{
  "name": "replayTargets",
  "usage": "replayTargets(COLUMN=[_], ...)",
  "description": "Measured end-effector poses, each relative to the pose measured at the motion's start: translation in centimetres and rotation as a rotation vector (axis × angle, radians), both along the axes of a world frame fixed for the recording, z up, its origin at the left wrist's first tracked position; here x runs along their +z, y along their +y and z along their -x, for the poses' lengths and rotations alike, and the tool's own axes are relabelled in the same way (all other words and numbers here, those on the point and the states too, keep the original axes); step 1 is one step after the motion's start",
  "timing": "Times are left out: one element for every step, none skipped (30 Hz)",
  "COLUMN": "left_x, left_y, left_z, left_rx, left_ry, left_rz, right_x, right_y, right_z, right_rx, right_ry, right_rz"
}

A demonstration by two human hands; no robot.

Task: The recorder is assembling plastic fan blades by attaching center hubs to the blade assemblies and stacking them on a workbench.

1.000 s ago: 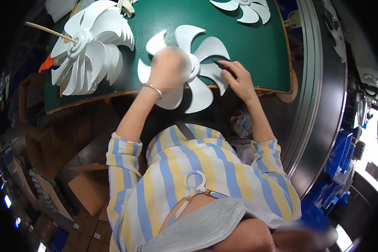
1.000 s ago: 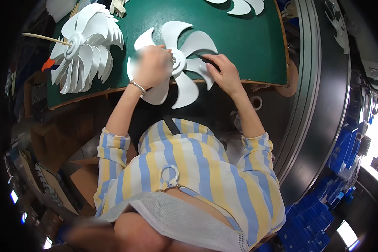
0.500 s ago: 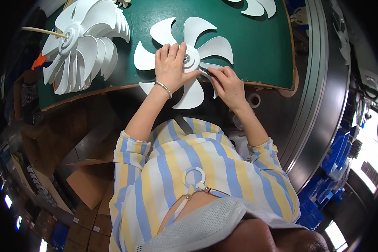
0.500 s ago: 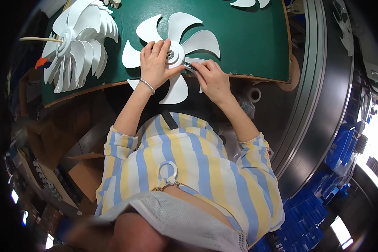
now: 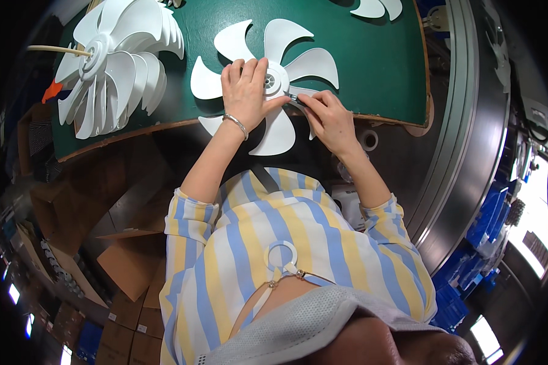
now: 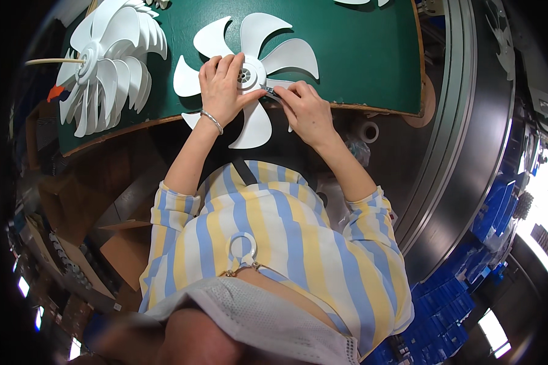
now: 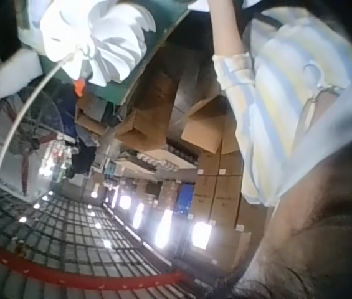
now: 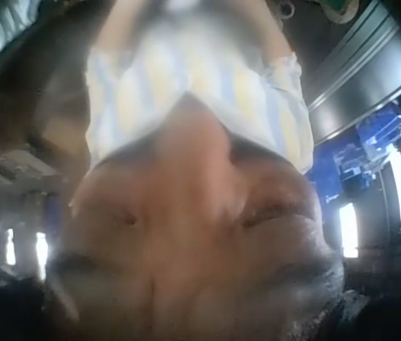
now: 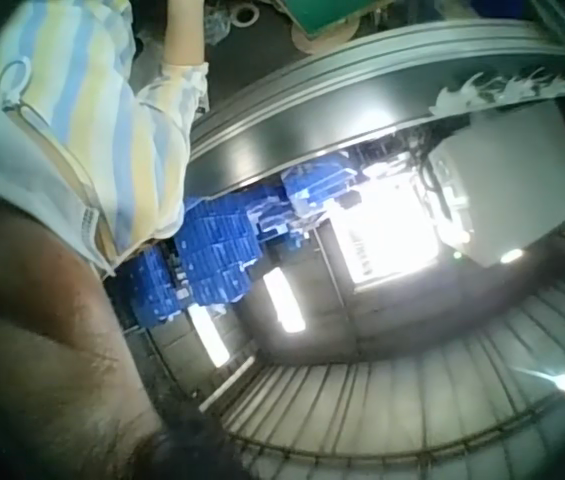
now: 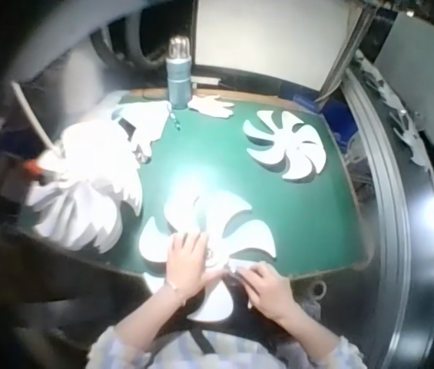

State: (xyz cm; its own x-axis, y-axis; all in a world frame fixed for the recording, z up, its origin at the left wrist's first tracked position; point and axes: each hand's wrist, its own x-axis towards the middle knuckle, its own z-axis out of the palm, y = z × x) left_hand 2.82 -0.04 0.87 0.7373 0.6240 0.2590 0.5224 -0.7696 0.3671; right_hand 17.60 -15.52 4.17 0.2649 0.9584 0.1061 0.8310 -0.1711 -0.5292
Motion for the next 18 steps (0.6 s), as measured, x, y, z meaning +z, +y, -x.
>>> replayTargets(left_x=[0.0, -0.1, -0.1, -0.2, -0.2, -0.3, -0.3, -0.4, -0.4, -0.4, -0.3, -0.2, 0.0, 0.2, 0.5, 0.8, 0.7, 0.5], left_y=[0.0, 0.0, 0.0, 0.0, 0.0, 0.0, 0.0, 0.0, -0.1, -0.1, -0.1, 0.0, 0.2, 0.5, 0.8, 0.8, 0.7, 0.6], left_z=[0.0, 0.0, 0.0, 0.0, 0.0, 0.0, -0.1, -0.1, -0.1, -0.1, 0.0, 0.1, 0.3, 0.6, 1.0, 1.2, 1.4, 1.3], left_rx=[0.000, 0.000, 0.002, 0.004, 0.004, 0.009, 0.014, 0.015, 0.016, 0.018, 0.019, -0.012, -0.043, -0.113, -0.158, -0.204, -0.196, -0.199], left_ry=[-0.008, -0.007, -0.010, -0.013, -0.013, -0.020, -0.026, -0.026, -0.023, -0.020, -0.019, -0.008, 0.003, 0.015, 0.048, 0.081, 0.072, 0.074], left_rz=[0.003, 0.003, -0.005, -0.012, -0.012, -0.011, -0.010, -0.010, -0.004, 0.002, 0.002, 0.014, 0.026, 0.046, 0.055, 0.064, 0.007, 0.006], right_x=[0.0, 0.0, 0.0, -0.1, -0.1, -0.2, -0.3, -0.4, -0.4, -0.3, -0.2, -0.1, 0.1, 0.2, 0.3, 0.2, 0.0, -0.1], right_y=[0.0, 0.0, 0.1, 0.1, 0.1, 0.1, 0.1, 0.0, 0.0, -0.1, -0.2, -0.2, -0.2, -0.2, -0.2, -0.3, -0.3, -0.4], right_z=[0.0, 0.0, 0.0, 0.0, 0.0, 0.0, 0.1, 0.0, 0.0, 0.0, 0.0, -0.1, -0.2, -0.5, -0.6, -0.7, -0.7, -0.6], right_rx=[-0.002, 0.001, 0.003, 0.003, -0.001, -0.005, -0.006, -0.006, -0.006, -0.006, -0.023, -0.039, -0.039, -0.067, -0.095, -0.099, -0.068, -0.037], right_ry=[0.000, -0.006, -0.013, -0.013, -0.027, -0.041, -0.041, -0.044, -0.047, -0.047, -0.064, -0.081, -0.080, -0.081, -0.081, -0.080, -0.047, -0.013], right_rz=[0.001, -0.003, -0.008, -0.008, -0.014, -0.020, -0.020, -0.035, -0.050, -0.049, -0.074, -0.099, -0.099, -0.105, -0.111, -0.111, -0.083, -0.055])
